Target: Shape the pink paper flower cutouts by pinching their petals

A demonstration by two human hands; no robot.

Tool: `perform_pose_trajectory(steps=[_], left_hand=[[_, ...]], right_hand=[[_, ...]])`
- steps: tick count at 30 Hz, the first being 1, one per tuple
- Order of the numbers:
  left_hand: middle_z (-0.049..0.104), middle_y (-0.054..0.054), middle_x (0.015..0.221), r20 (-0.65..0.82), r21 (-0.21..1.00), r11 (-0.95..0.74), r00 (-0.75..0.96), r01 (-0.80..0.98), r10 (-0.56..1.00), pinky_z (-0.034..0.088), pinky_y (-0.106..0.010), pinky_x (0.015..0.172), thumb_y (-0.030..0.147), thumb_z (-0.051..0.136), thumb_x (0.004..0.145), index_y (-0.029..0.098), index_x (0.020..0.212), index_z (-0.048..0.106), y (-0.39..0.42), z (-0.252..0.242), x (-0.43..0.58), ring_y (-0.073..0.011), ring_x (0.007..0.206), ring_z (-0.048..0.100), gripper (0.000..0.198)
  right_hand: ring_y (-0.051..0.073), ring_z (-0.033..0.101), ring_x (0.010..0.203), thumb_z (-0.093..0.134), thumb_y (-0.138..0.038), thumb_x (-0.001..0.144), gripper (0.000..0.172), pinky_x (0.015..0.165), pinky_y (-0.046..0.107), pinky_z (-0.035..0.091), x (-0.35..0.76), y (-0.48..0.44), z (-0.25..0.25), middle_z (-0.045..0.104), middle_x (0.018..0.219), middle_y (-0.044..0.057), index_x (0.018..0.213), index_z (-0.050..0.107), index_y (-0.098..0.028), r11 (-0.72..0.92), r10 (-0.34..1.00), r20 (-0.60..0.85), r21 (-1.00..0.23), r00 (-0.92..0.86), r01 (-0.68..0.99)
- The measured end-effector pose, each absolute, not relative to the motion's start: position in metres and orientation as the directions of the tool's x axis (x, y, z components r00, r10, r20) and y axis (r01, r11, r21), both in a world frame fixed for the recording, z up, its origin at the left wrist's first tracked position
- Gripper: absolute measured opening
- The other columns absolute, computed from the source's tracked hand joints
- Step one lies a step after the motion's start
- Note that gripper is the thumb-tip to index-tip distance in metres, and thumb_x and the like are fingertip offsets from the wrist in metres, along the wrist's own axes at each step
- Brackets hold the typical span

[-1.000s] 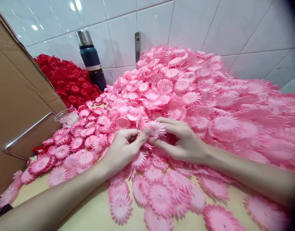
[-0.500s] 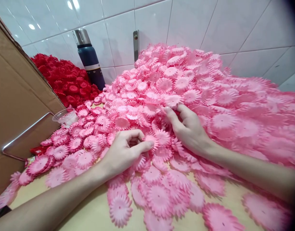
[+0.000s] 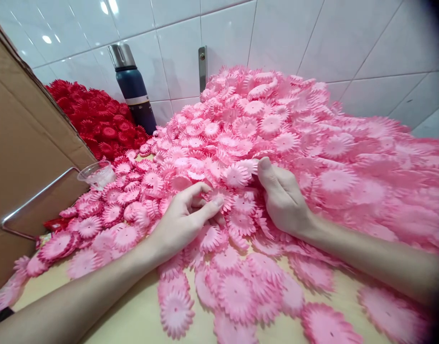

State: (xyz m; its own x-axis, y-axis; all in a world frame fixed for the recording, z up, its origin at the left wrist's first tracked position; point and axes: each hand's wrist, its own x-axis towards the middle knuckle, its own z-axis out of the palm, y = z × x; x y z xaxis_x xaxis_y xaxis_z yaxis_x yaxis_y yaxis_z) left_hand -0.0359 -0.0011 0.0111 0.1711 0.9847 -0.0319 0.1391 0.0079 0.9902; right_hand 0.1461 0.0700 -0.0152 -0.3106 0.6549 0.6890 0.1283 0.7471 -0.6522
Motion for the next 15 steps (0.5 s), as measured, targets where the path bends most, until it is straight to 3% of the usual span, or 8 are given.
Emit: perform_pose_trajectory(steps=[3, 4, 6, 12, 15], left_hand=[[0.048, 0.004, 0.066, -0.013, 0.982, -0.011, 0.126, 0.188, 0.992, 0.038, -0.021, 0.058, 0.043, 0.062, 0.087, 0.016, 0.072, 0.05, -0.0008, 0.0108, -0.0354, -0.0082, 0.061, 0.047, 0.033], [0.044, 0.004, 0.065, -0.01, 0.974, -0.015, 0.112, 0.224, 0.994, 0.036, -0.021, 0.057, 0.045, 0.061, 0.087, 0.016, 0.068, 0.048, -0.0008, 0.0107, -0.0353, -0.0081, 0.06, 0.043, 0.037], [0.038, 0.004, 0.063, 0.0, 0.955, -0.03, 0.103, 0.294, 0.995, 0.032, -0.022, 0.055, 0.046, 0.058, 0.089, 0.016, 0.064, 0.045, -0.0006, 0.011, -0.0353, -0.0084, 0.059, 0.038, 0.041], [0.036, 0.005, 0.061, 0.045, 0.933, -0.084, 0.118, 0.349, 0.992, 0.025, -0.024, 0.052, 0.044, 0.059, 0.088, 0.016, 0.064, 0.047, -0.0003, 0.0115, -0.0358, -0.0087, 0.057, 0.034, 0.038], [0.037, 0.005, 0.06, 0.046, 0.94, -0.086, 0.127, 0.331, 0.991, 0.025, -0.024, 0.051, 0.044, 0.061, 0.086, 0.016, 0.064, 0.046, -0.0005, 0.0102, -0.0363, -0.0087, 0.056, 0.034, 0.038]], right_hand=[[0.014, 0.057, 0.072, 0.053, -0.026, 0.096, 0.009, 0.065, 0.028, 0.047, 0.1426, 0.0671, -0.015, 0.058, 0.081, 0.002, 0.091, 0.057, -0.02, 0.728, 0.679, 0.692, -0.679, -0.246, 0.099], [0.014, 0.06, 0.079, 0.058, -0.023, 0.093, 0.01, 0.068, 0.028, 0.049, 0.1418, 0.0659, -0.0147, 0.06, 0.089, 0.003, 0.102, 0.057, -0.02, 0.726, 0.678, 0.694, -0.683, -0.241, 0.077], [0.015, 0.061, 0.086, 0.061, -0.02, 0.089, 0.029, 0.069, 0.029, 0.052, 0.1412, 0.0636, -0.0135, 0.059, 0.1, 0.005, 0.116, 0.051, -0.023, 0.742, 0.656, 0.713, -0.67, -0.247, 0.036], [0.02, 0.057, 0.091, 0.073, -0.016, 0.079, 0.025, 0.077, 0.036, 0.051, 0.1432, 0.0623, -0.0084, 0.055, 0.096, 0.006, 0.096, 0.055, -0.023, 0.92, 0.384, 0.853, -0.387, -0.353, 0.065], [0.018, 0.056, 0.087, 0.076, -0.014, 0.074, 0.025, 0.073, 0.035, 0.052, 0.1423, 0.0644, -0.0093, 0.053, 0.093, 0.005, 0.087, 0.056, -0.021, 0.942, 0.327, 0.864, -0.333, -0.383, 0.052]])
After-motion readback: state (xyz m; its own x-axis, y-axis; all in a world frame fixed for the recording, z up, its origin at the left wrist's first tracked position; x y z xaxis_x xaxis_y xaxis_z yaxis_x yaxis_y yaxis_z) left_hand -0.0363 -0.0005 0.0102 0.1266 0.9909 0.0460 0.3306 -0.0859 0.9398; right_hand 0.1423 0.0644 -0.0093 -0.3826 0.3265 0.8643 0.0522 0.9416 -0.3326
